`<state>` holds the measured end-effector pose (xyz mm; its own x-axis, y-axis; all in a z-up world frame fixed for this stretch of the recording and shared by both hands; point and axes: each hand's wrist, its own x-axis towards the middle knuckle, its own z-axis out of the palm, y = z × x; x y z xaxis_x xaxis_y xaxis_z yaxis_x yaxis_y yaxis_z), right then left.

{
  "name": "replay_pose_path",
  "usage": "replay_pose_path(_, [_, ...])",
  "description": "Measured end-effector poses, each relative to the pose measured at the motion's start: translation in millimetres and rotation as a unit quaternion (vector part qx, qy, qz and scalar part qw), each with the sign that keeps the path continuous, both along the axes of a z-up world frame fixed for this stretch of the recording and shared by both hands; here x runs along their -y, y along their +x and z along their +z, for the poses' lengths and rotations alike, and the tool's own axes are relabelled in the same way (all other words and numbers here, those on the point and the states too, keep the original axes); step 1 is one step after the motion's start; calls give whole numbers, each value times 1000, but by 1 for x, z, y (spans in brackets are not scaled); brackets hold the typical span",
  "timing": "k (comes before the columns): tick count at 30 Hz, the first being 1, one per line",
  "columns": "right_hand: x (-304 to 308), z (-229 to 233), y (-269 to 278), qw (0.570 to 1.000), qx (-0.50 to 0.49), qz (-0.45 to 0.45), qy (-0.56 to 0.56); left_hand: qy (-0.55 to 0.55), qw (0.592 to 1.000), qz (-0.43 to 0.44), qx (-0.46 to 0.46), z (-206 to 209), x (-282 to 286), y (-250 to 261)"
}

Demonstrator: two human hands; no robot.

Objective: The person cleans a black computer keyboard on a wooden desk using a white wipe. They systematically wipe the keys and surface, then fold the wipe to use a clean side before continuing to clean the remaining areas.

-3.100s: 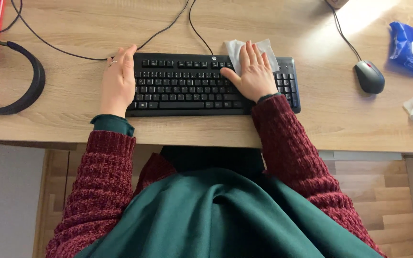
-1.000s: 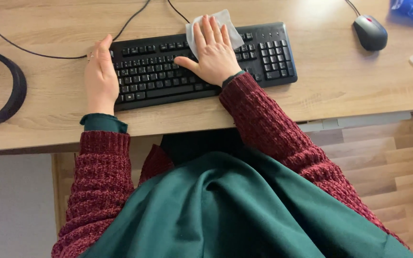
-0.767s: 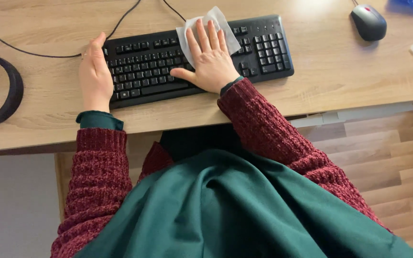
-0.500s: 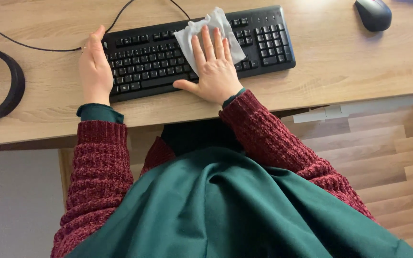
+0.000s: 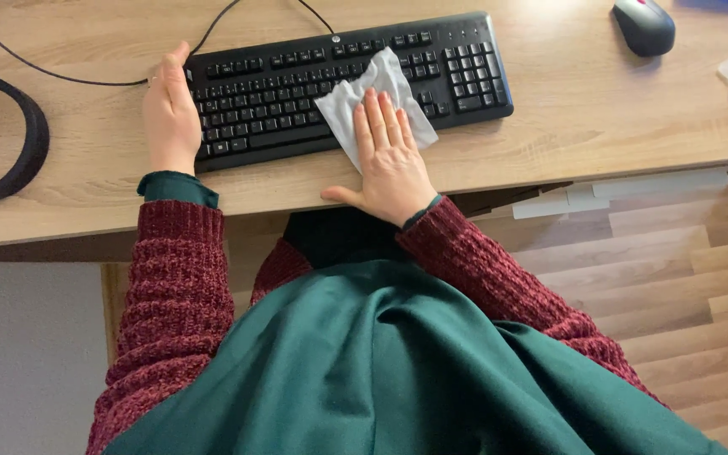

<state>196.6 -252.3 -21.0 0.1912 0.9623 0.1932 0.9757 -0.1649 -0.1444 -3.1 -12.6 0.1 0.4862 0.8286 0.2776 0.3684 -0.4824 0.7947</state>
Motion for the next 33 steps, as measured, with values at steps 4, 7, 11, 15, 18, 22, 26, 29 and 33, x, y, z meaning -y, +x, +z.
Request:
replay_pose_path(4, [18,3,-6,1000,-1,12,12,-5,1000,-3,6,-3,-2,-1])
replay_pose_path(7, [28,5,-10,999,-3,17,28,11,1000,-3,7,-6,-4,-1])
replay_pose_path(11, [23,7,-7,999,2,31,39,-13,1000,-7,16,-3,-2,0])
replay_pose_path(15, [2,11,3,999,-4,40,4,-9,1000,-9,4,-1,-1,-1])
replay_pose_path(18, [-15,14,13,999,9,48,-10,-13,1000,-10,-6,-5,-5,0])
replay_pose_path(22, [-37,17,21,998,3,47,-40,-44,999,-8,-4,7,3,-1])
replay_pose_path(26, [-59,20,29,997,-18,40,-59,-31,999,-13,-1,0,-1,-1])
replay_pose_path(29, [-78,20,35,997,-17,37,-61,-25,1000,-9,-7,-2,-3,-2])
replay_pose_path(33, [-103,20,41,997,-21,25,-74,-30,999,-15,-12,2,-2,-1])
